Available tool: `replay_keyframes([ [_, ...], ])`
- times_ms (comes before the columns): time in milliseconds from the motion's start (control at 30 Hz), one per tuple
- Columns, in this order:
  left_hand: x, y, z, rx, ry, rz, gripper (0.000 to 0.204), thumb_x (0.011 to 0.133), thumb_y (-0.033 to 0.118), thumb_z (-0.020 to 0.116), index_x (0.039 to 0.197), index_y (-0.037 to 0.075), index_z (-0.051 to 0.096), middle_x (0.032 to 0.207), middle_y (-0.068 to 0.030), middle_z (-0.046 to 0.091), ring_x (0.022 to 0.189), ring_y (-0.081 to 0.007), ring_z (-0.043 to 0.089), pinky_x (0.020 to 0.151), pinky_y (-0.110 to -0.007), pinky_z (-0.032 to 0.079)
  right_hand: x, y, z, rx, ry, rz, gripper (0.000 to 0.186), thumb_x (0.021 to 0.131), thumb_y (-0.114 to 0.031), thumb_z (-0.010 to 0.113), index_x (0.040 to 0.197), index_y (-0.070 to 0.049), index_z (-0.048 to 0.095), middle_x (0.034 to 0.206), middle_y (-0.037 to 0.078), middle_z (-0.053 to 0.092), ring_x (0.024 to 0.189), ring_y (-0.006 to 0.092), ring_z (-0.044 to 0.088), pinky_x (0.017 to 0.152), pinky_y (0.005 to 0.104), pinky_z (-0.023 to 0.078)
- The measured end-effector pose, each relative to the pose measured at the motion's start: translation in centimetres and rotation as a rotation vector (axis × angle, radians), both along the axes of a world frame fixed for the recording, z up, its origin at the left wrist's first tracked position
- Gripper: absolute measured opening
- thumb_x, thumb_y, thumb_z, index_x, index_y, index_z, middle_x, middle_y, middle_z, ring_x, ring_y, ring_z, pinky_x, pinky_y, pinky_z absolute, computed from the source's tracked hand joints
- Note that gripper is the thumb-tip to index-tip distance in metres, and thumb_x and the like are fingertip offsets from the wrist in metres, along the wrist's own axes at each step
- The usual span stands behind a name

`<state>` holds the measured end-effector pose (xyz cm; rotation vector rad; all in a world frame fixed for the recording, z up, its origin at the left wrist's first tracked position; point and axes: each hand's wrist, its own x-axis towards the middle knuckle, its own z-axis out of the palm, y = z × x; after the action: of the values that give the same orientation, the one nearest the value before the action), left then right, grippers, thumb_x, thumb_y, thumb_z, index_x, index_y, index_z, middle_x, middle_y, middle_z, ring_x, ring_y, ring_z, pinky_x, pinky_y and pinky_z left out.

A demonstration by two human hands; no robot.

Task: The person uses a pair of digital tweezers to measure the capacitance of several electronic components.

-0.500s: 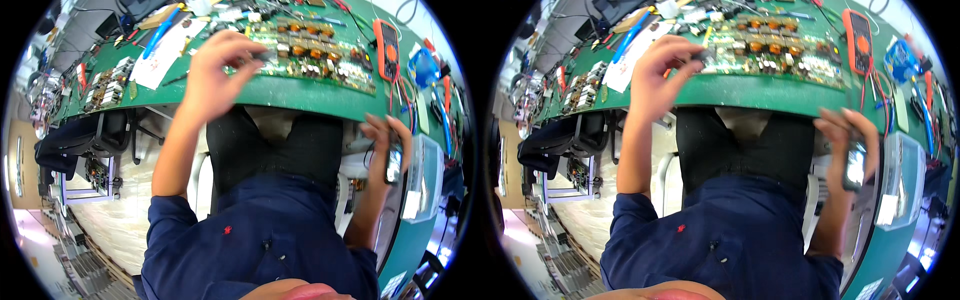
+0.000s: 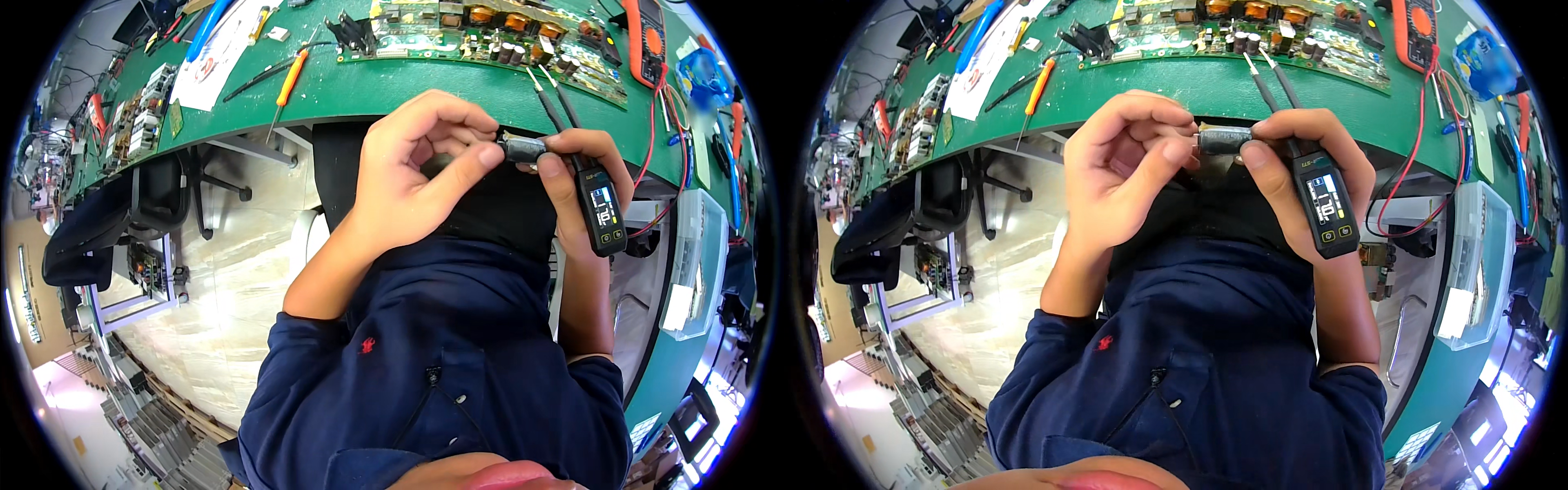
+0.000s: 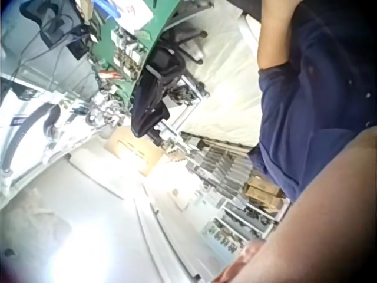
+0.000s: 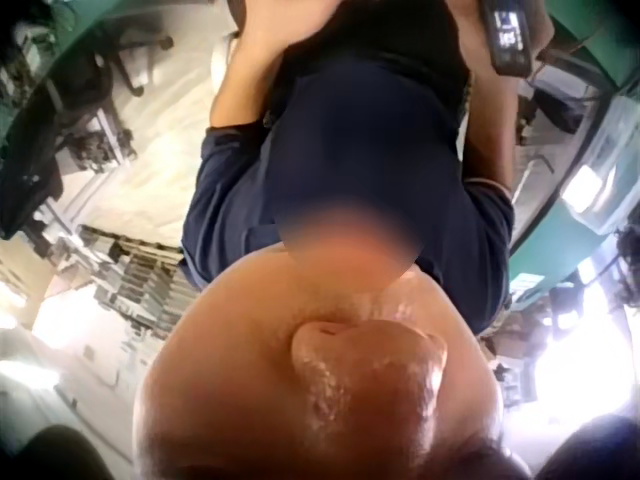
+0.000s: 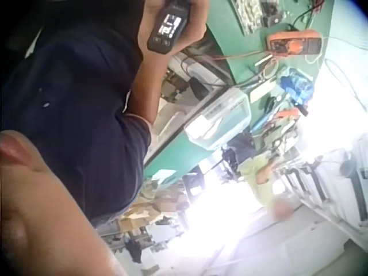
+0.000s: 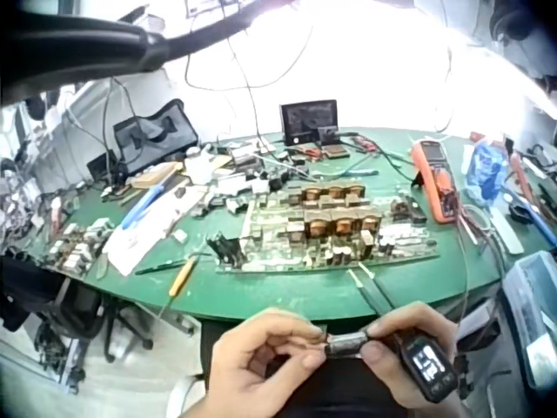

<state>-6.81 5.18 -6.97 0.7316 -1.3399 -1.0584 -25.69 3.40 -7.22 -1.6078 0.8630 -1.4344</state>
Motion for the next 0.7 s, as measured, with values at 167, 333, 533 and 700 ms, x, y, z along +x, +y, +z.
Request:
replay_keyframes([
  [167,0.7,-0.4,-1.4,-0.042,-0.339,0.172,0.009,0.094,0.005,0.054,0.087,-0.001,0.055,0.075,-0.0033,0.058,0.066,-0.0078,0.055,0.061,-0.022,0.046,1.0,-0.8,-0.4,-0.231,0.201,-0.075,0.019,0.079,-0.002,0.076,0.093,-0.003,0.064,0.076,0.001,0.065,0.066,0.006,0.056,0.062,0.0201,0.044],
  [333,1.6,-1.3,-2.2,-0.308,-0.433,0.176,0.011,0.093,0.004,0.053,0.084,-0.001,0.053,0.069,-0.0065,0.054,0.058,-0.015,0.049,0.055,-0.026,0.041,1.3,-1.6,-0.4,-0.288,0.283,-0.004,0.017,0.078,-0.001,0.075,0.092,-0.002,0.064,0.076,0.003,0.065,0.064,0.0076,0.057,0.061,0.0208,0.044],
  [533,2.3,-1.3,-2.1,-0.412,-0.459,0.167,0.007,0.082,-0.002,0.057,0.078,-0.001,0.051,0.067,-0.0092,0.051,0.055,-0.0219,0.047,0.052,-0.029,0.039,1.5,-1.6,-1.1,-0.255,0.242,0.106,0.017,0.078,0.001,0.073,0.092,0.0,0.064,0.082,0.007,0.068,0.068,0.0111,0.062,0.064,0.0222,0.047],
  [700,2.6,-0.8,-2.2,-0.457,-0.432,0.127,0.008,0.079,-0.002,0.059,0.076,0.0,0.051,0.066,-0.01,0.052,0.054,-0.0233,0.049,0.049,-0.03,0.039,1.5,-1.1,-0.9,-0.203,0.209,0.19,0.018,0.078,0.0,0.073,0.094,0.0,0.065,0.087,0.009,0.069,0.074,0.0153,0.065,0.068,0.0253,0.05],
])
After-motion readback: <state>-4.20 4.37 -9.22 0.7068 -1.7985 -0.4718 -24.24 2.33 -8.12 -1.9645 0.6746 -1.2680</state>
